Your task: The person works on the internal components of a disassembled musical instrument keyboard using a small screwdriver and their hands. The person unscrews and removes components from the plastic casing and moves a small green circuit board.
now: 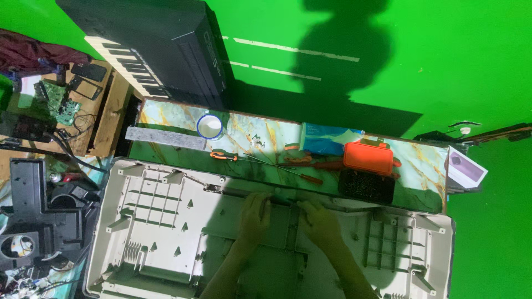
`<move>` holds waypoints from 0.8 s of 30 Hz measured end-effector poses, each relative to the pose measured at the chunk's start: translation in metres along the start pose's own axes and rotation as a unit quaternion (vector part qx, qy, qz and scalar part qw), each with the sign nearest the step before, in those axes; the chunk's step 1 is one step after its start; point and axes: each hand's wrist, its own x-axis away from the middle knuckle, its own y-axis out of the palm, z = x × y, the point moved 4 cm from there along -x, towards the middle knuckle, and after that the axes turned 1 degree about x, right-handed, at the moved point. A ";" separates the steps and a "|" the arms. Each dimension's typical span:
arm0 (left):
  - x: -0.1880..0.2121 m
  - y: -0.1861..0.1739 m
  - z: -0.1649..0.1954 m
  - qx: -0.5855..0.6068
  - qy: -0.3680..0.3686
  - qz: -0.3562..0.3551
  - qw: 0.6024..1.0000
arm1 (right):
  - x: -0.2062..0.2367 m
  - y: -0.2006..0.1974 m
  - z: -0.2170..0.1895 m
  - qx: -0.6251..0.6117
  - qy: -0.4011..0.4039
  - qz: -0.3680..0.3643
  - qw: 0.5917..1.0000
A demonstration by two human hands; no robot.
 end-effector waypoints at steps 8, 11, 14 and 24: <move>0.003 -0.001 0.002 -0.008 -0.014 -0.002 1.000 | 0.001 -0.012 0.010 -0.041 -0.024 0.115 0.992; 0.001 0.001 0.002 -0.017 -0.015 -0.012 1.000 | 0.005 0.001 0.001 -0.019 -0.034 0.039 0.998; 0.000 0.002 0.003 -0.010 -0.020 -0.011 1.000 | 0.006 0.007 -0.005 -0.008 -0.016 0.023 1.000; -0.002 -0.002 0.003 -0.007 -0.020 -0.003 1.000 | -0.001 0.015 0.008 0.035 -0.010 -0.021 0.999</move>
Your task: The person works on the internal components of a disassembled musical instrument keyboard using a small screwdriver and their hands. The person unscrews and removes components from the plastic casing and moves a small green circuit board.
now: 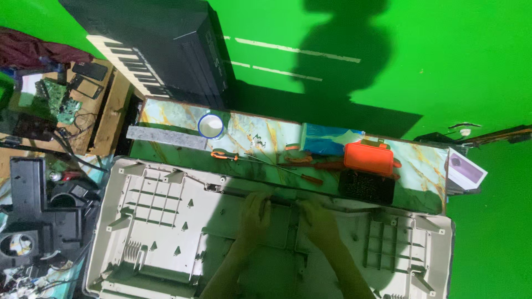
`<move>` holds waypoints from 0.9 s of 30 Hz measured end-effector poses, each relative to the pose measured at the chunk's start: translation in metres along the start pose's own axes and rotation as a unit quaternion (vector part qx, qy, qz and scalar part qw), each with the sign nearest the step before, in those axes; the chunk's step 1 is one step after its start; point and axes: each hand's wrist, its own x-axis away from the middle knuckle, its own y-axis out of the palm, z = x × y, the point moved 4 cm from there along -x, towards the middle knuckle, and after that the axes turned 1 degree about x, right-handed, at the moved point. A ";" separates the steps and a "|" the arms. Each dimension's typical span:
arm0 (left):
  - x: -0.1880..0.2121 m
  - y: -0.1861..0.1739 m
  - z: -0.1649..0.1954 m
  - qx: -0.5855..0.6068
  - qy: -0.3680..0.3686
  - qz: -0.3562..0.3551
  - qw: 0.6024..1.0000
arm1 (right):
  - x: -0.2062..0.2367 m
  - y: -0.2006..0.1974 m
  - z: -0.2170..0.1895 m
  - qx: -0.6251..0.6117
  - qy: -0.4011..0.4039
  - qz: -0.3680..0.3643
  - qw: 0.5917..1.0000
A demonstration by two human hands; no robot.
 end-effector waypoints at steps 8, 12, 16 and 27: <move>0.000 -0.005 0.006 -0.006 0.010 0.020 1.000 | -0.003 -0.008 0.007 -0.107 0.051 0.029 0.993; -0.002 -0.002 0.008 -0.012 0.010 0.000 1.000 | 0.001 -0.006 -0.003 -0.073 -0.005 0.042 0.996; 0.001 -0.003 0.006 -0.012 0.019 0.032 0.999 | 0.003 -0.006 -0.002 -0.127 0.042 0.055 0.990; 0.001 -0.003 0.005 -0.004 0.018 0.030 0.999 | 0.006 -0.006 -0.021 -0.083 0.033 0.036 0.995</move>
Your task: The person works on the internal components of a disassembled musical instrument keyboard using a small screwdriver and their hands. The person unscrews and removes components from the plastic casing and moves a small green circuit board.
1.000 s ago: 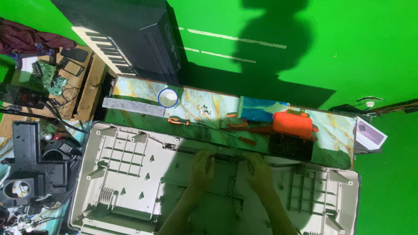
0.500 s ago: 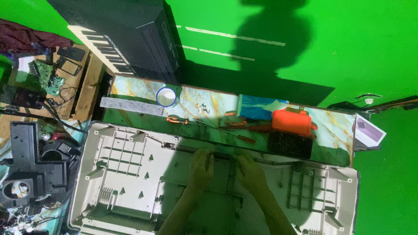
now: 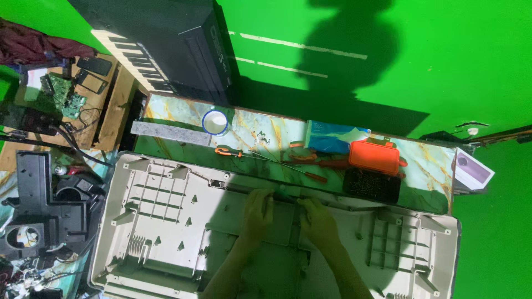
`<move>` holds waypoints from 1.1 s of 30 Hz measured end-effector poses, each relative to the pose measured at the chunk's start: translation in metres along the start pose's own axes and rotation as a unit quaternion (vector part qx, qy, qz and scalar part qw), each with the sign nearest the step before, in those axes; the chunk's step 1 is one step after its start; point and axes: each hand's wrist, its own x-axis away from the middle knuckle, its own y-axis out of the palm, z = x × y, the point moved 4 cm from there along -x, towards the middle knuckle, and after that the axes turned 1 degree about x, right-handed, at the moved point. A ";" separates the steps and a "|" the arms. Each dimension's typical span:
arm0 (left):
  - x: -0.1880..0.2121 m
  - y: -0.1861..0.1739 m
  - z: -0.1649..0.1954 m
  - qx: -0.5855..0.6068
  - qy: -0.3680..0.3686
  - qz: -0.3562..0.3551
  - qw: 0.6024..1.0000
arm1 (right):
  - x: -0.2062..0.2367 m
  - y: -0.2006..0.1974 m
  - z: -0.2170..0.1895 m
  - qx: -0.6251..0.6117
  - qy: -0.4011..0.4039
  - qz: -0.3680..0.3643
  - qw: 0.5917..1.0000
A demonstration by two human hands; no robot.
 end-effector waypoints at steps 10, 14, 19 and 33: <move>0.002 0.003 -0.008 0.011 -0.002 0.001 1.000 | -0.005 -0.005 0.007 -0.054 0.012 0.028 0.998; 0.001 0.006 -0.006 0.010 0.023 0.020 0.999 | -0.008 -0.002 0.002 -0.037 0.009 -0.007 0.999; 0.001 0.005 -0.005 -0.014 0.002 -0.003 1.000 | -0.009 -0.019 0.012 -0.053 0.007 0.049 0.997; -0.003 -0.001 0.003 0.013 -0.026 -0.016 0.999 | -0.004 -0.008 0.007 -0.049 -0.005 0.056 0.997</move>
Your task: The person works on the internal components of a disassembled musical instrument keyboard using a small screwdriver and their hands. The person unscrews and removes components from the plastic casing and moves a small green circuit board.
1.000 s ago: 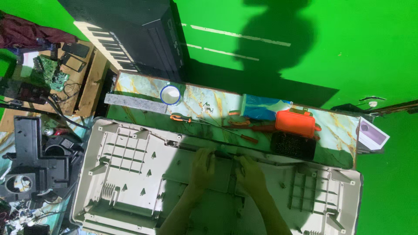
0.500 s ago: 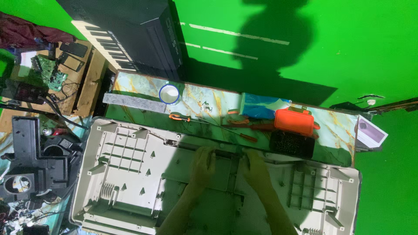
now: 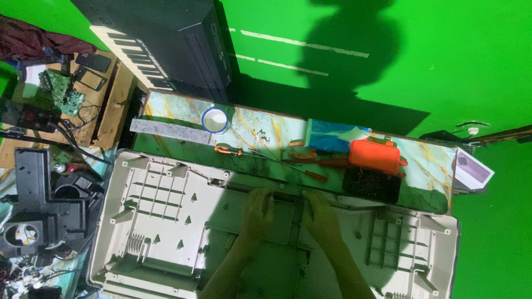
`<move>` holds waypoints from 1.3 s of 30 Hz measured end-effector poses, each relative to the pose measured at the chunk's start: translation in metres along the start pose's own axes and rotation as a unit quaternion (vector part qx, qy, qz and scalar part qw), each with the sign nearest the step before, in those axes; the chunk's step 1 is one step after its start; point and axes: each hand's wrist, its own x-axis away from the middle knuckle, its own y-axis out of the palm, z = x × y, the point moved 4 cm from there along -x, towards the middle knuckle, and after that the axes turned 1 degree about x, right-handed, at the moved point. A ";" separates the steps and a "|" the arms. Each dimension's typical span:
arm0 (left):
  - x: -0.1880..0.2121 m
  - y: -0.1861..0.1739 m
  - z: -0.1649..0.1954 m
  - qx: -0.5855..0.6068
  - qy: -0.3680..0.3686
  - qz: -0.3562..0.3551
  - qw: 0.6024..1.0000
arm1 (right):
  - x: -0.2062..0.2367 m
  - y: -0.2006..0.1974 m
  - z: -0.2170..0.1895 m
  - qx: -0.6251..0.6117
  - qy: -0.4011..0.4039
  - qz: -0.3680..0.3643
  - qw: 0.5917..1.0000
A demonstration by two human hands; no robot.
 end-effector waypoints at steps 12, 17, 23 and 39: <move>0.002 0.004 -0.009 -0.055 0.042 -0.027 0.997 | 0.001 0.010 -0.003 0.065 0.016 -0.078 0.995; -0.003 0.002 -0.010 -0.054 0.023 -0.022 0.998 | 0.004 0.006 -0.016 0.064 -0.061 -0.030 0.996; 0.001 -0.001 -0.014 -0.064 -0.010 -0.036 0.997 | 0.000 0.010 -0.002 0.025 0.015 -0.012 1.000; 0.010 -0.005 0.003 0.006 -0.011 -0.046 0.999 | 0.022 0.020 0.024 0.122 0.018 -0.163 0.979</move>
